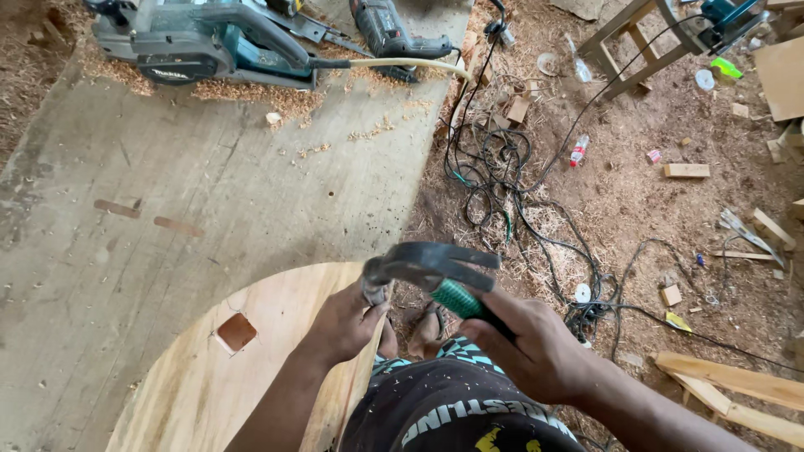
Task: The person uses a hammer and chisel to carve square holes into a large circular wooden board. They repeatedly strike the chisel to remove wood and refine the edges of the holes.
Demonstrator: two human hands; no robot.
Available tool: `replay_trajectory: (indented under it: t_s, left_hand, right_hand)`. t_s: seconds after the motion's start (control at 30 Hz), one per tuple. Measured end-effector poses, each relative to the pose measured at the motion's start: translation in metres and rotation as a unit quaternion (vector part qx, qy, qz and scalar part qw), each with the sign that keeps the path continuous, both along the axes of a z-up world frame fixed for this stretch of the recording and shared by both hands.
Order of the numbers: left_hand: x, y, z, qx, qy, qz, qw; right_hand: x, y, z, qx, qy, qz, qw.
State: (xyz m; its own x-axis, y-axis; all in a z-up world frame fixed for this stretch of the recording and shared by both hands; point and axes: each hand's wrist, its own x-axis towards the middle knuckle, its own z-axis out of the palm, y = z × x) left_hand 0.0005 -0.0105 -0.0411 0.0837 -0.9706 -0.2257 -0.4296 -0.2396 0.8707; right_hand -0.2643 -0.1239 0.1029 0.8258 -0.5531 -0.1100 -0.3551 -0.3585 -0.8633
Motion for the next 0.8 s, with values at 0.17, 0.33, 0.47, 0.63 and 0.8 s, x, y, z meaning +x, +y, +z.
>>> replay_trajectory:
  t_s: [0.17,0.33,0.47,0.63,0.8]
  left_hand:
    - [0.000,0.012,0.020,0.011,0.028,0.006,1.000]
    - [0.012,-0.002,0.023,0.042,0.071,0.118,0.990]
    - [0.023,-0.019,0.025,0.010,0.081,0.152,0.985]
    - [0.011,-0.026,0.034,-0.027,0.052,0.104,0.993]
    - [-0.007,-0.018,0.035,-0.119,0.002,0.101,0.988]
  right_hand:
    - [-0.021,0.017,-0.024,0.106,0.096,-0.103,0.984]
    - [-0.040,0.024,-0.041,0.145,0.214,-0.161,0.952]
    - [-0.052,0.033,-0.047,0.163,0.244,-0.212,0.932]
    - [-0.054,0.039,-0.053,0.168,0.247,-0.235,0.925]
    - [-0.060,0.043,-0.061,0.191,0.221,-0.252,0.922]
